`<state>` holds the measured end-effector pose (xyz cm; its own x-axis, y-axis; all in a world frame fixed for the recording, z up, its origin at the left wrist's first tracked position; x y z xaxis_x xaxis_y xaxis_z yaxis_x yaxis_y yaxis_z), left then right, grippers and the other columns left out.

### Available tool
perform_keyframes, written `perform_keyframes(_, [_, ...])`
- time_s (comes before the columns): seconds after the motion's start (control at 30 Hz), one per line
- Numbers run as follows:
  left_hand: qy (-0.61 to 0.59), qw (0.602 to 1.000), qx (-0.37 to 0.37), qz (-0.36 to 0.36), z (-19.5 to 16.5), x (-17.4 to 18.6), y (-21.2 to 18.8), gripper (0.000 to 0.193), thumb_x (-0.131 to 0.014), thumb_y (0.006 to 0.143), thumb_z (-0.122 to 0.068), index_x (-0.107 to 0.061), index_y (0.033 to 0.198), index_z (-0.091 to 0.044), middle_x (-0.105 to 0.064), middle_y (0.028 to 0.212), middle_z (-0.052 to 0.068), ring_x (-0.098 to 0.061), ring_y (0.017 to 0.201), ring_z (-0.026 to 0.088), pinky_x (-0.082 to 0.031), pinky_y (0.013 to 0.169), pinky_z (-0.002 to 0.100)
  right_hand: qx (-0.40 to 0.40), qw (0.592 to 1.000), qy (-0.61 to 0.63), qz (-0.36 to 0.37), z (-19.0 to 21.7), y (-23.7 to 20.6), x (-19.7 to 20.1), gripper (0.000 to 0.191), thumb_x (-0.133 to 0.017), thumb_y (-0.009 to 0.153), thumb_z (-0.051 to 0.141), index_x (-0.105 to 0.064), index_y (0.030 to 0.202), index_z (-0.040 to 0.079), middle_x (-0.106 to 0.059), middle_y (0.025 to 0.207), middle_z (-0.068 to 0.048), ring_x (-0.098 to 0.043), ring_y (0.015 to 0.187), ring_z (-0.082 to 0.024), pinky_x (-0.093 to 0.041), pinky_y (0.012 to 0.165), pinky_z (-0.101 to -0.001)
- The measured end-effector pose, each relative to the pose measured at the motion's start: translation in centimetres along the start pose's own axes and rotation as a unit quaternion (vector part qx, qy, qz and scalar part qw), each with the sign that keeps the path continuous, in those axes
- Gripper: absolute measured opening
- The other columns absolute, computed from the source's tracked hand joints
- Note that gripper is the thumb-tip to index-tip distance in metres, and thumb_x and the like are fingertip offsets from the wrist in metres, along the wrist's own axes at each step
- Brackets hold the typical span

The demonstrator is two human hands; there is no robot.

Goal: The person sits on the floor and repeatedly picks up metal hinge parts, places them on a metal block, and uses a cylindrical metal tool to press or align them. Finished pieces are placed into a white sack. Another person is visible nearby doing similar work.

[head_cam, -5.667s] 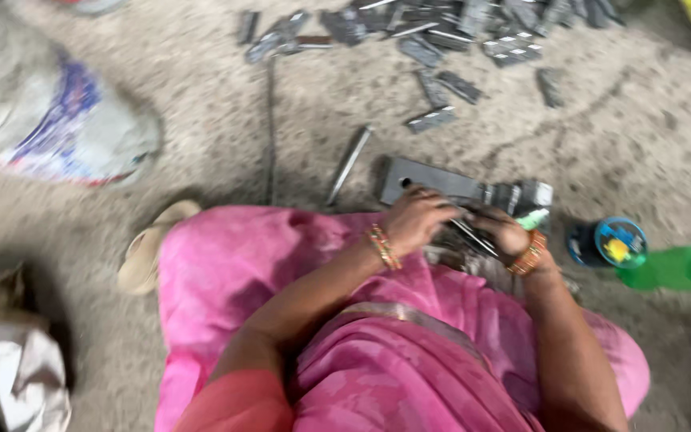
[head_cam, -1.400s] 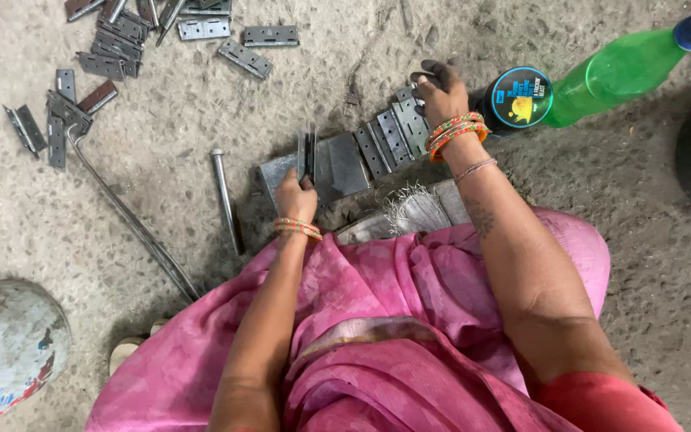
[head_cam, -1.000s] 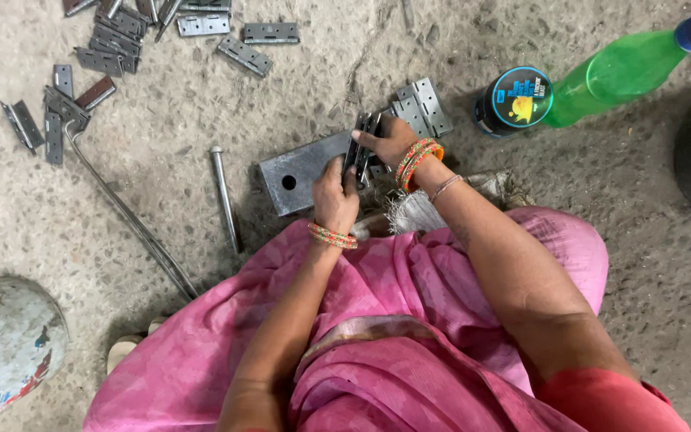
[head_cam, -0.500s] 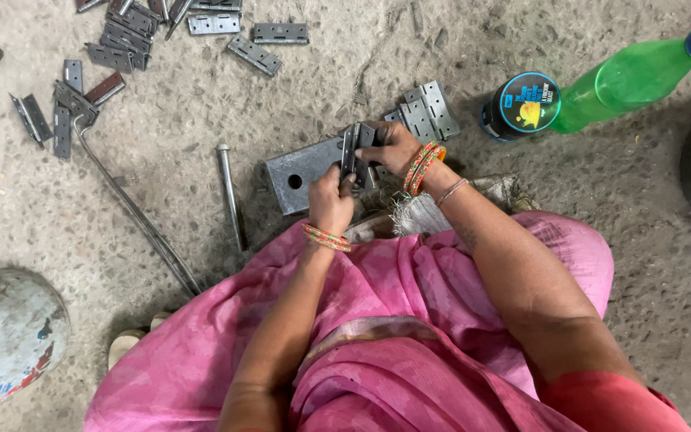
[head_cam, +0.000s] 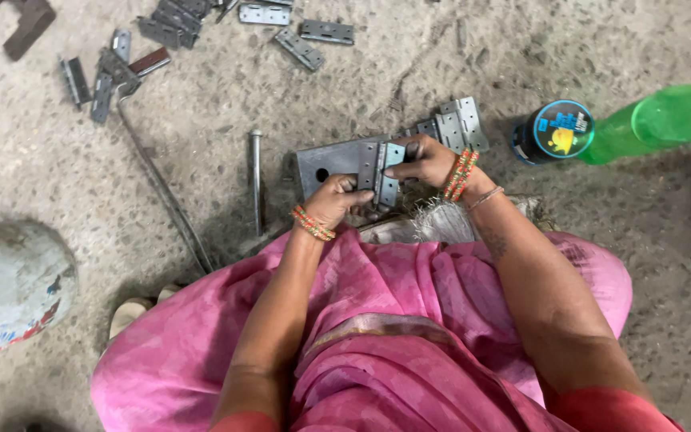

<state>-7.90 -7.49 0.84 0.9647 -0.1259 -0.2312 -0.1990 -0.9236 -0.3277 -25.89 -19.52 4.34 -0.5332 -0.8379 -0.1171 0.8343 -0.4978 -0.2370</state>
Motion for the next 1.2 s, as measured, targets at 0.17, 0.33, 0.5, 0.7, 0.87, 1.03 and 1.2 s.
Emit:
perform_keyframes(0.17, [0.211,0.963,-0.085,-0.147,-1.5,2.4,1.0,0.034,-0.078,0.092,-0.024,-0.074,0.115,0.001,-0.076,0.100,0.008,-0.070,0.086,0.019,-0.054,0.075,0.034,0.011,0.981,0.098,-0.170,-2.0,1.9,-0.3,0.034,-0.074,0.089,0.002,-0.069,0.123,0.004,-0.076,0.102,0.001,-0.069,0.090,-0.006,-0.058,0.081,-0.0271])
perform_keyframes(0.33, [0.416,0.813,-0.101,-0.394,-4.4,9.5,-4.6,0.028,-0.078,0.090,-0.032,-0.074,0.109,-0.011,-0.078,0.101,0.013,-0.077,0.090,0.029,-0.059,0.078,0.040,0.075,0.939,0.033,-0.335,-2.6,2.8,0.9,0.029,-0.073,0.090,-0.004,-0.071,0.119,0.002,-0.078,0.102,-0.002,-0.070,0.089,-0.007,-0.059,0.080,-0.0272])
perform_keyframes(0.5, [0.513,0.691,0.187,-0.473,-2.4,13.4,-9.5,0.041,-0.085,0.080,-0.035,-0.070,0.106,-0.007,-0.074,0.099,0.021,-0.071,0.095,0.042,-0.056,0.083,0.053,0.137,0.915,-0.110,-0.362,-2.0,2.5,-1.1,0.037,-0.073,0.090,-0.007,-0.073,0.124,0.007,-0.080,0.102,-0.008,-0.067,0.090,-0.007,-0.058,0.081,-0.0287])
perform_keyframes(0.7, [0.544,0.649,0.174,-0.502,0.1,14.2,-9.1,0.038,-0.078,0.081,-0.029,-0.068,0.107,-0.004,-0.074,0.098,0.023,-0.072,0.092,0.042,-0.057,0.081,0.051,0.122,0.905,-0.200,-0.356,-0.9,1.7,-2.3,0.044,-0.070,0.090,-0.004,-0.071,0.130,0.015,-0.078,0.097,-0.015,-0.074,0.083,-0.014,-0.058,0.078,-0.0322])
perform_keyframes(0.87, [0.240,0.782,0.075,-0.570,0.5,15.4,-8.2,0.031,-0.062,0.096,-0.034,-0.073,0.098,-0.004,-0.076,0.087,0.013,-0.068,0.077,0.033,-0.054,0.071,0.048,0.085,0.907,-0.263,-0.318,-1.7,2.4,-2.7,0.041,-0.067,0.093,0.000,-0.070,0.131,0.015,-0.074,0.094,-0.021,-0.072,0.082,-0.032,-0.056,0.077,-0.0391])
perform_keyframes(1.03, [0.101,0.855,0.030,-0.508,-2.8,10.7,-8.1,0.029,-0.058,0.103,-0.032,-0.069,0.106,-0.006,-0.062,0.072,-0.002,-0.056,0.056,0.006,-0.046,0.045,0.024,0.100,0.906,-0.275,-0.306,-3.2,3.2,-3.2,0.043,-0.064,0.091,0.000,-0.071,0.130,0.016,-0.071,0.093,-0.022,-0.073,0.082,-0.037,-0.057,0.073,-0.0422])
perform_keyframes(1.2, [0.130,0.840,-0.297,-0.434,-12.8,2.6,-10.8,0.025,-0.051,0.114,-0.018,-0.064,0.127,0.000,-0.057,0.076,-0.002,-0.045,0.058,0.003,-0.034,0.051,0.022,0.083,0.895,-0.310,-0.309,-4.4,3.5,-3.4,0.040,-0.064,0.092,0.002,-0.070,0.130,0.014,-0.069,0.081,-0.024,-0.069,0.077,-0.039,-0.056,0.073,-0.0459])
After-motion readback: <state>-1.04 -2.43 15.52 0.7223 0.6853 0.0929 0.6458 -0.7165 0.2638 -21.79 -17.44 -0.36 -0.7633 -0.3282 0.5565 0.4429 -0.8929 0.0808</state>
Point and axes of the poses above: each hand's wrist, its own y-axis towards the middle knuckle, its own x-axis out of the back of the hand, z = x × y, the point moved 4 cm from there along y, towards the middle knuckle
